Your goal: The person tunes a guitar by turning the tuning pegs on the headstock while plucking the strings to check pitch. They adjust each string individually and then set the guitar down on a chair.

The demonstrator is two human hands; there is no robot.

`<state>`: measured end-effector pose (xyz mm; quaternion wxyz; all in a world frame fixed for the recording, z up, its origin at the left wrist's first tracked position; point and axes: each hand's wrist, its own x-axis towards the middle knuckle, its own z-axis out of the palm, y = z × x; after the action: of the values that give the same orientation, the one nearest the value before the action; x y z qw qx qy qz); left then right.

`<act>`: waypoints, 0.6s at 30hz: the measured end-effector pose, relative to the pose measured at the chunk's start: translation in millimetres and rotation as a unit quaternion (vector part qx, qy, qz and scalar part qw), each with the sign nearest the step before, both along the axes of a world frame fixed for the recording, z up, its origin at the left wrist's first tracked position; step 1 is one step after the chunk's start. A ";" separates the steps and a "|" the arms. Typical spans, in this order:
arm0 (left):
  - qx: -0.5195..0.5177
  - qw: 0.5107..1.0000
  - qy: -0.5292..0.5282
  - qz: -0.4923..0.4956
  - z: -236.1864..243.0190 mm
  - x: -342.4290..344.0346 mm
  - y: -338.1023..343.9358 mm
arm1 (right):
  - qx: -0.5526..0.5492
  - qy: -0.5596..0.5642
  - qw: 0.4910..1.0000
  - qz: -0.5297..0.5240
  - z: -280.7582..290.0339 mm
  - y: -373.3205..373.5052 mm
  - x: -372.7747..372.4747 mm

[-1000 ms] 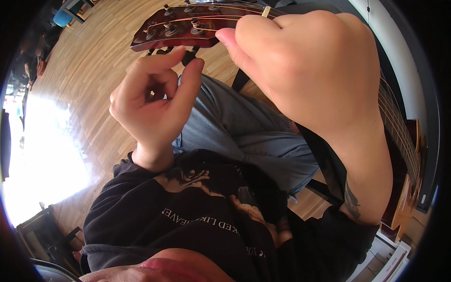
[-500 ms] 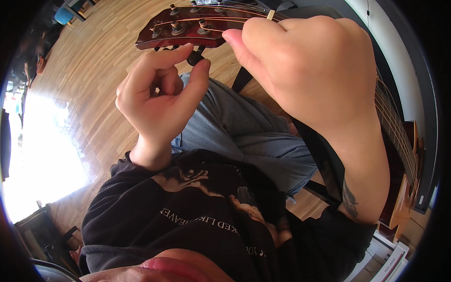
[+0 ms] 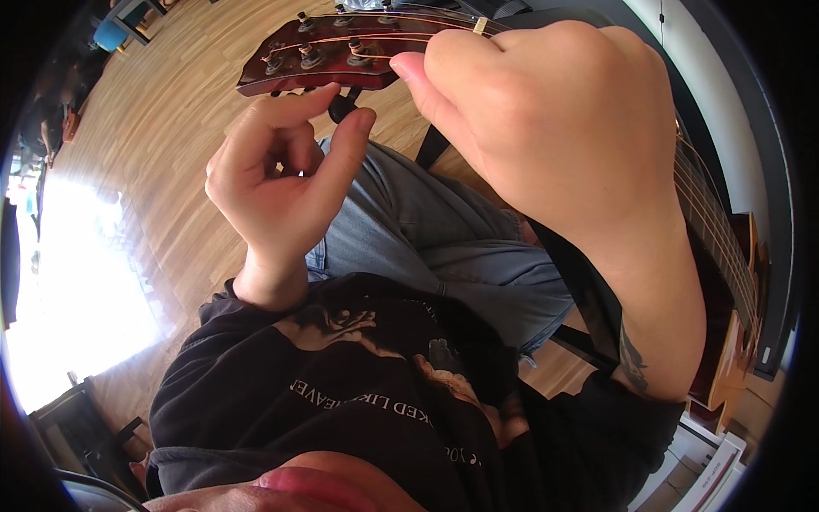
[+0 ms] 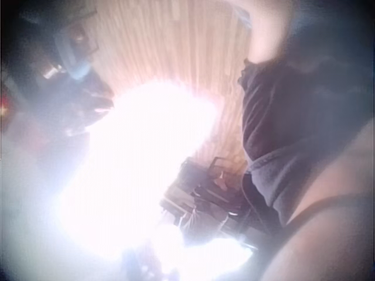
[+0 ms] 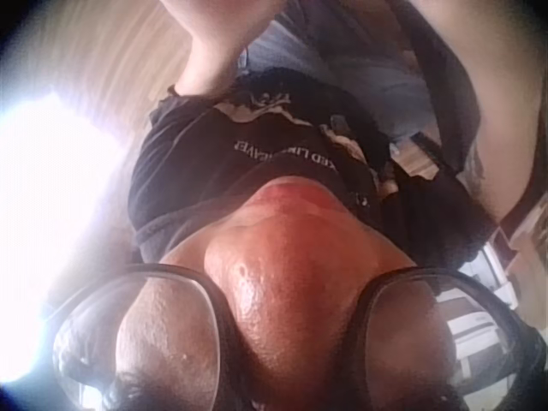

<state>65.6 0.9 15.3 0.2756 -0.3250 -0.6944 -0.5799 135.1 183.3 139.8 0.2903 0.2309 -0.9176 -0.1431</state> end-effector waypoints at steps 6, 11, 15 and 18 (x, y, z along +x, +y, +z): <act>-0.145 0.983 0.086 -0.073 3.8 0.7 -9.7 | 0.004 0.002 1.000 0.007 2.5 1.2 -3.6; 0.002 0.998 -0.045 -0.034 6.1 6.7 -11.7 | -0.007 0.001 1.000 -0.005 1.2 -2.5 0.0; -0.002 0.998 -0.068 -0.006 0.4 9.0 -5.9 | 0.003 0.006 1.000 0.008 0.7 -0.5 -0.9; -0.015 0.996 0.083 -0.017 -3.4 -6.2 -3.1 | 0.004 0.016 1.000 0.002 0.2 -1.4 -0.1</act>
<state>59.4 -2.2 11.9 0.3173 -0.3880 -0.6719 -0.5453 135.0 181.9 140.0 0.3044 0.2311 -0.9119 -0.1499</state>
